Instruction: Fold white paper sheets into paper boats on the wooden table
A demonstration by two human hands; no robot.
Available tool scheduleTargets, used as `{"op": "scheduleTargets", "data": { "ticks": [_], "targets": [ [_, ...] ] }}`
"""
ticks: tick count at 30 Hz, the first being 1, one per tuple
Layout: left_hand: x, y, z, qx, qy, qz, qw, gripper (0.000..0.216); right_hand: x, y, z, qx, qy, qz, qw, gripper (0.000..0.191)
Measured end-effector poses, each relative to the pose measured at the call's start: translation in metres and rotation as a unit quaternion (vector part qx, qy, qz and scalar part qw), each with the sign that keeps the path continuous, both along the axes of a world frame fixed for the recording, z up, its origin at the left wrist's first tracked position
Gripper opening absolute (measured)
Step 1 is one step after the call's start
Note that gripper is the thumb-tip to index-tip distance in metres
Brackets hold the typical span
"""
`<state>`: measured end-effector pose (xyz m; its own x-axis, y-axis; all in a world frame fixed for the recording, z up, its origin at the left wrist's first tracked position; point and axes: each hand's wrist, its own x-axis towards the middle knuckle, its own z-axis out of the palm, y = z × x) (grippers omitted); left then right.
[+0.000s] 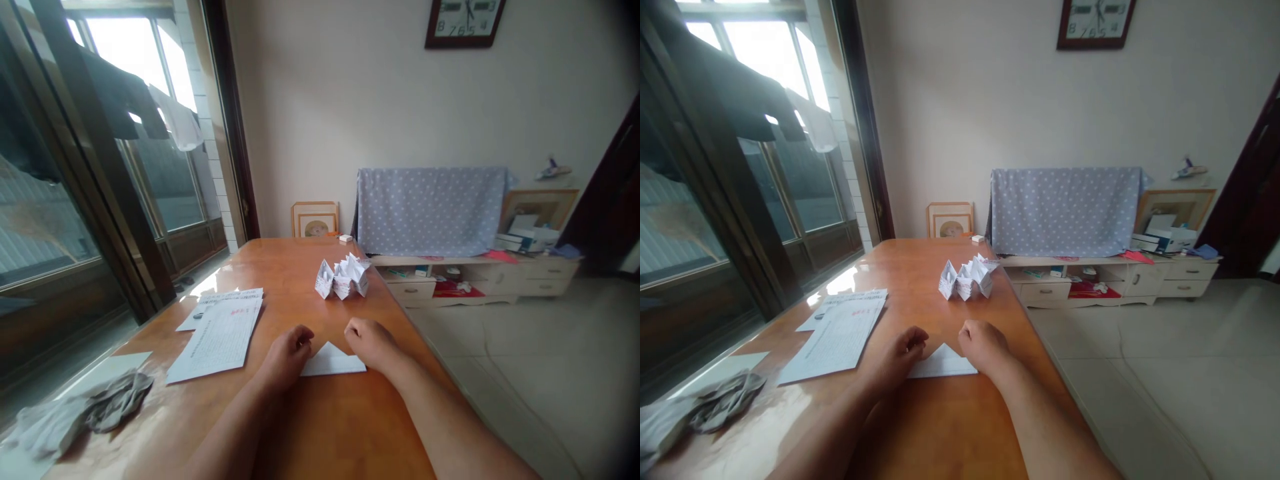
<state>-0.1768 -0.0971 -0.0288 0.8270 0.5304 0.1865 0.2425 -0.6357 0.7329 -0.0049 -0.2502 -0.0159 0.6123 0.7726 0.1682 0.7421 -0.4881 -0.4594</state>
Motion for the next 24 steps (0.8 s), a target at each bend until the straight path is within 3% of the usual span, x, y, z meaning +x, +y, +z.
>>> {"op": "scheduleTargets", "data": {
  "ticks": [4,10,14,20,24],
  "targets": [
    [-0.003,-0.006,0.008,-0.034,0.002,0.019,0.999,0.031,0.004,-0.004,0.001,0.001,0.015,0.0,1.0,0.028],
    [-0.007,-0.015,0.048,-0.05,0.006,0.07,0.996,0.041,0.005,-0.003,-0.002,0.003,0.036,0.011,0.999,0.029],
    [-0.001,-0.015,0.064,-0.024,0.046,0.027,0.998,0.043,0.004,-0.003,-0.001,0.012,0.051,0.014,0.999,0.027],
    [0.006,-0.018,0.04,0.041,0.099,-0.107,0.988,0.056,0.006,-0.002,0.0,0.029,0.074,0.0,0.997,0.023],
    [0.0,-0.018,0.024,0.07,0.113,-0.141,0.981,0.056,0.008,0.001,-0.003,0.04,0.086,-0.007,0.995,0.023]
  ]
}}
